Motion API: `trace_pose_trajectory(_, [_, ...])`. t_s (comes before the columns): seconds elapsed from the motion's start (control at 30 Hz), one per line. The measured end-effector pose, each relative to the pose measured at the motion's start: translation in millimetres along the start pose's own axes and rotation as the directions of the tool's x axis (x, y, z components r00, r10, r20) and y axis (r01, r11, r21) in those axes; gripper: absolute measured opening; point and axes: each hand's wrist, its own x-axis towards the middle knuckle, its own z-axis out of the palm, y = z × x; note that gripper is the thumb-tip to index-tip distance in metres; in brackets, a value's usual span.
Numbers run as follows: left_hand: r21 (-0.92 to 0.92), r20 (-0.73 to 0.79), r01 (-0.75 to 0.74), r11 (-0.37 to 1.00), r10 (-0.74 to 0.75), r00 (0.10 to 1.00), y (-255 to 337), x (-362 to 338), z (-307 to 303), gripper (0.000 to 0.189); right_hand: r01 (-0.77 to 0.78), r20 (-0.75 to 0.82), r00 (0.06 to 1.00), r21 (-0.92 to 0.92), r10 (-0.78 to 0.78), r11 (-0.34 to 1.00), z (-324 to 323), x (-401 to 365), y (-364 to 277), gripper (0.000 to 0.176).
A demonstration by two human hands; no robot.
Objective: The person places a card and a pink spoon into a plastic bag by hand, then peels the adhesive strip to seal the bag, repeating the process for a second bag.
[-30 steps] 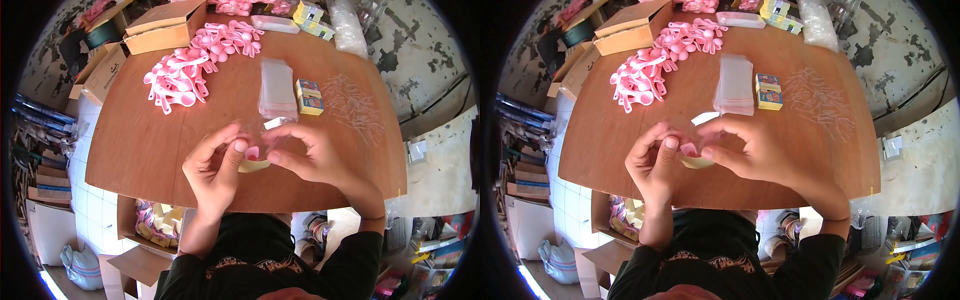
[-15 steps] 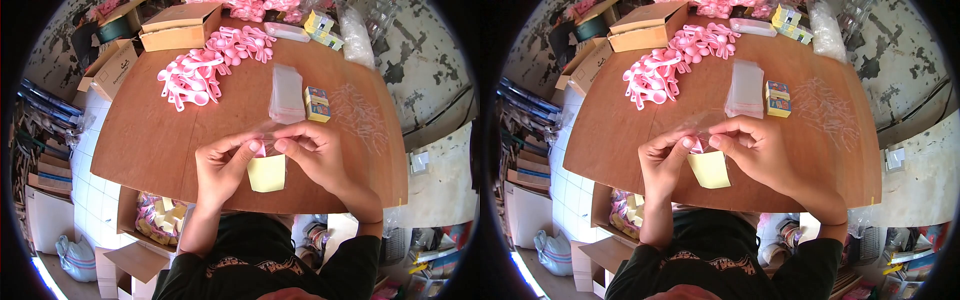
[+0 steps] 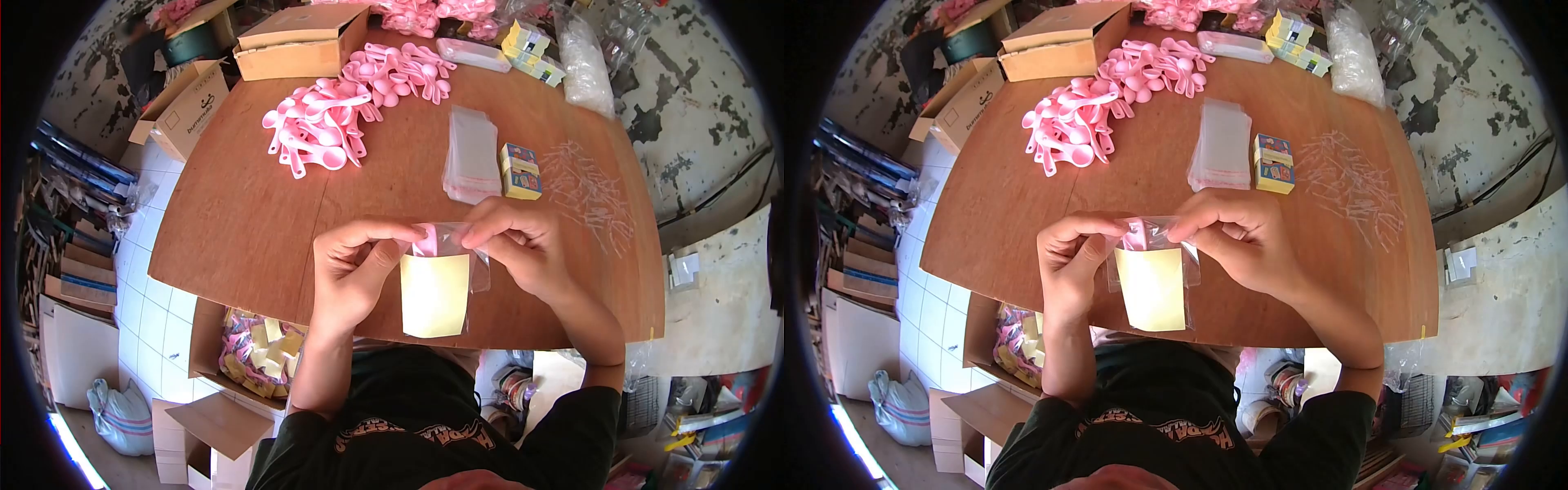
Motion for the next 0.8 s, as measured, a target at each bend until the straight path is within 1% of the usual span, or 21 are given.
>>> trace_pose_trajectory(0.07, [0.0, 0.022, 0.024, 1.0, -0.024, 0.999, -0.3, -0.7, -1.1, 0.017, -0.013, 0.011, 1.0, -0.046, 0.013, 0.999, -0.8, 0.6, -1.1, 0.019])
trace_pose_trajectory(0.17, [-0.022, 0.007, 0.036, 0.999, -0.036, 0.999, -1.9, -0.9, -1.0, 0.015, -0.002, 0.023, 1.0, -0.095, 0.005, 0.995, -0.7, 0.2, -1.9, 0.022])
trace_pose_trajectory(0.3, [-0.027, -0.016, 0.062, 0.998, -0.063, 0.998, 0.3, -0.7, -1.4, 0.016, -0.005, 0.042, 0.999, -0.115, 0.01, 0.993, 0.4, 0.8, -7.6, 0.021])
trace_pose_trajectory(0.37, [-0.189, 0.019, 0.086, 0.978, -0.084, 0.996, -2.2, 0.3, -4.7, 0.012, 0.042, 0.041, 0.998, -0.081, -0.039, 0.996, 0.1, 1.6, -4.3, 0.012])
trace_pose_trajectory(0.4, [-0.19, 0.019, 0.087, 0.978, -0.085, 0.996, -4.1, -0.1, -5.0, 0.012, 0.041, 0.041, 0.998, -0.081, -0.038, 0.996, 2.3, 1.4, -3.5, 0.012])
trace_pose_trajectory(0.43, [-0.131, 0.048, 0.059, 0.99, -0.053, 0.997, -6.3, -0.4, -4.9, 0.013, 0.029, 0.017, 0.999, -0.076, -0.028, 0.997, 6.0, 0.8, -2.6, 0.011])
trace_pose_trajectory(0.47, [-0.073, 0.079, 0.03, 0.997, -0.024, 0.997, -7.6, -0.6, -4.8, 0.017, 0.017, -0.008, 1.0, -0.071, -0.017, 0.997, 8.7, 0.4, -1.5, 0.015])
trace_pose_trajectory(0.5, [-0.073, 0.077, 0.031, 0.997, -0.025, 0.997, -5.4, -1.3, -4.0, 0.017, 0.015, -0.008, 1.0, -0.07, -0.016, 0.997, 9.6, -0.3, 1.8, 0.015])
trace_pose_trajectory(0.57, [-0.166, 0.106, 0.123, 0.978, -0.106, 0.989, 1.6, -5.6, -1.7, 0.031, 0.082, -0.013, 0.996, -0.107, -0.084, 0.991, 10.7, -1.9, 9.8, 0.024])
trace_pose_trajectory(0.6, [-0.086, 0.172, 0.106, 0.991, -0.09, 0.981, 3.2, -10.6, -8.6, 0.038, 0.081, -0.013, 0.996, -0.104, -0.083, 0.991, 10.5, -2.0, 8.9, 0.024])
trace_pose_trajectory(0.63, [-0.035, 0.151, 0.129, 0.991, -0.122, 0.981, 10.7, -18.3, -11.2, 0.035, 0.069, 0.066, 0.996, -0.114, -0.061, 0.991, 9.9, -2.4, 5.8, 0.024])
trace_pose_trajectory(0.67, [0.074, 0.167, 0.137, 0.988, -0.148, 0.975, 18.1, -30.3, -20.7, 0.033, 0.059, 0.145, 0.989, -0.125, -0.04, 0.99, 9.6, -3.3, 3.4, 0.025])
trace_pose_trajectory(0.7, [0.182, 0.182, 0.141, 0.973, -0.174, 0.968, 26.4, -41.6, -32.9, 0.032, 0.015, 0.148, 0.989, -0.085, -0.002, 0.996, 10.2, -5.1, 2.5, 0.024])
trace_pose_trajectory(0.77, [0.32, 0.343, 0.005, 0.948, -0.12, 0.932, 44.9, -54.2, -50.8, 0.029, 0.003, 0.114, 0.993, -0.184, 0.019, 0.983, 5.9, -7.2, 6.7, 0.021])
trace_pose_trajectory(0.8, [0.393, 0.421, 0.045, 0.918, -0.223, 0.879, 50.8, -60.2, -61.8, 0.029, 0.001, 0.054, 0.998, -0.348, 0.019, 0.937, 2.0, -7.3, 9.9, 0.018])
